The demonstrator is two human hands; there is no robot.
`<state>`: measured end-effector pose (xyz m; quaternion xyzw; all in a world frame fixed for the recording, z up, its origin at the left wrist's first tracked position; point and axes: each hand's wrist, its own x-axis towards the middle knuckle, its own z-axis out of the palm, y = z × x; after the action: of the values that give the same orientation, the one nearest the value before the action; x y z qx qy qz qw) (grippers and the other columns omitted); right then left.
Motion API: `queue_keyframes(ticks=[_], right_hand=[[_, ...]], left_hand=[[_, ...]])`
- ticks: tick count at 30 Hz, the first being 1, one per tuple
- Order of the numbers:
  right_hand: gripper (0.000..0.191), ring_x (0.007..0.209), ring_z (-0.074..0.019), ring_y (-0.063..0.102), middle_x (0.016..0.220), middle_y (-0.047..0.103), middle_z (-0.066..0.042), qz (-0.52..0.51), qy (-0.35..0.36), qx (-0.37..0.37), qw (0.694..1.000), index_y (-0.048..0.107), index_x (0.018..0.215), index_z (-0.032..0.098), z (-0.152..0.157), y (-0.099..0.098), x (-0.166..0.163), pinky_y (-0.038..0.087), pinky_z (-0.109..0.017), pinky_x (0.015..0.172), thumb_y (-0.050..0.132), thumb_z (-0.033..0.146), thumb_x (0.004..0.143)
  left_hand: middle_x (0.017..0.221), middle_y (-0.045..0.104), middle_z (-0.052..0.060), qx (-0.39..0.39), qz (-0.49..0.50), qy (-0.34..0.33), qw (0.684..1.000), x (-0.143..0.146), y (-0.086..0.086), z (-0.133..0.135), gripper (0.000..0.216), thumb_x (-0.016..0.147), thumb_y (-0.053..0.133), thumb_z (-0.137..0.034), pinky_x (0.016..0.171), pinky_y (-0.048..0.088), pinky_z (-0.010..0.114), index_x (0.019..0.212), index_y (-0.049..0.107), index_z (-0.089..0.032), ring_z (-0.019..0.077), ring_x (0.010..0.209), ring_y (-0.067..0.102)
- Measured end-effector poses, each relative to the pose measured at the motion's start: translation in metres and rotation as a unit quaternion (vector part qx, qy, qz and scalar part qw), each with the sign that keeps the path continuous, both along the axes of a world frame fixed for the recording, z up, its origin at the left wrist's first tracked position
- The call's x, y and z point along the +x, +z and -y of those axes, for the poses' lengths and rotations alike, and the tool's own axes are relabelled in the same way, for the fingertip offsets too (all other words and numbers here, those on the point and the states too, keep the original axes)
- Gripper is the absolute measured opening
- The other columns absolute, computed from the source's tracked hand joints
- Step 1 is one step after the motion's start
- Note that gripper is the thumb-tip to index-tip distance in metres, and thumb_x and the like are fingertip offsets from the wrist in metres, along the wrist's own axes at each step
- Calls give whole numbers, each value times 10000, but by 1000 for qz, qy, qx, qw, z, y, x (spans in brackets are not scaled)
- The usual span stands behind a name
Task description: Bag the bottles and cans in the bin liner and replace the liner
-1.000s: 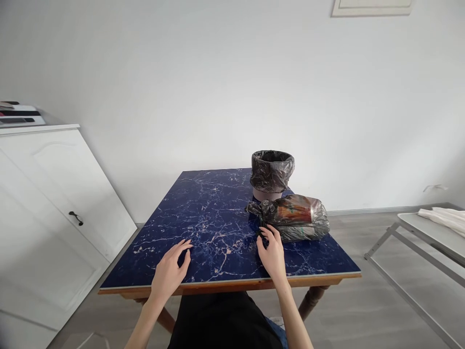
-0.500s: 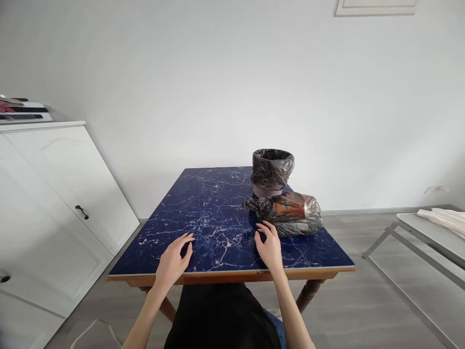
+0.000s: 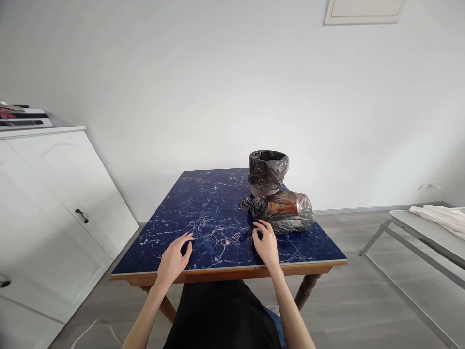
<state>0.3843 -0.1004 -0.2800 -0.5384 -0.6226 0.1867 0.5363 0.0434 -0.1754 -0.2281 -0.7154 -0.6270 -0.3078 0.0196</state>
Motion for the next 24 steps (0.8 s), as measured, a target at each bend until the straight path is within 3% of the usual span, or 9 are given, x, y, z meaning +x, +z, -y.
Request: queue_keyframes(ticks=[11, 18, 24], right_hand=[[425, 956, -266, 752, 1319, 681, -174, -19, 39, -3, 999, 774, 1180, 186, 1, 6, 0, 628, -465, 950, 547, 499, 1005], [354, 926, -251, 742, 1208, 708, -135, -30, 125, -3, 992, 783, 1130, 227, 14, 17, -16, 620, -406, 905, 560, 473, 1004], [275, 841, -224, 712, 981, 735, -74, -33, 218, -19, 975, 747, 978, 238, 37, 32, -39, 582, -365, 848, 600, 467, 1008]], left_hand=[[1443, 721, 54, -6, 4, -8, 1000, 1, -2, -1, 340, 1069, 448, -410, 1141, 563, 497, 1197, 734, -278, 304, 1409, 632], [1411, 740, 31, -6, 13, -6, 1000, 0, -6, -4, 303, 1054, 472, -401, 1097, 595, 506, 1178, 731, -303, 319, 1390, 647], [1443, 719, 30, -7, 14, -7, 1000, -1, -8, -6, 295, 1050, 485, -400, 1108, 585, 534, 1197, 724, -309, 334, 1400, 638]])
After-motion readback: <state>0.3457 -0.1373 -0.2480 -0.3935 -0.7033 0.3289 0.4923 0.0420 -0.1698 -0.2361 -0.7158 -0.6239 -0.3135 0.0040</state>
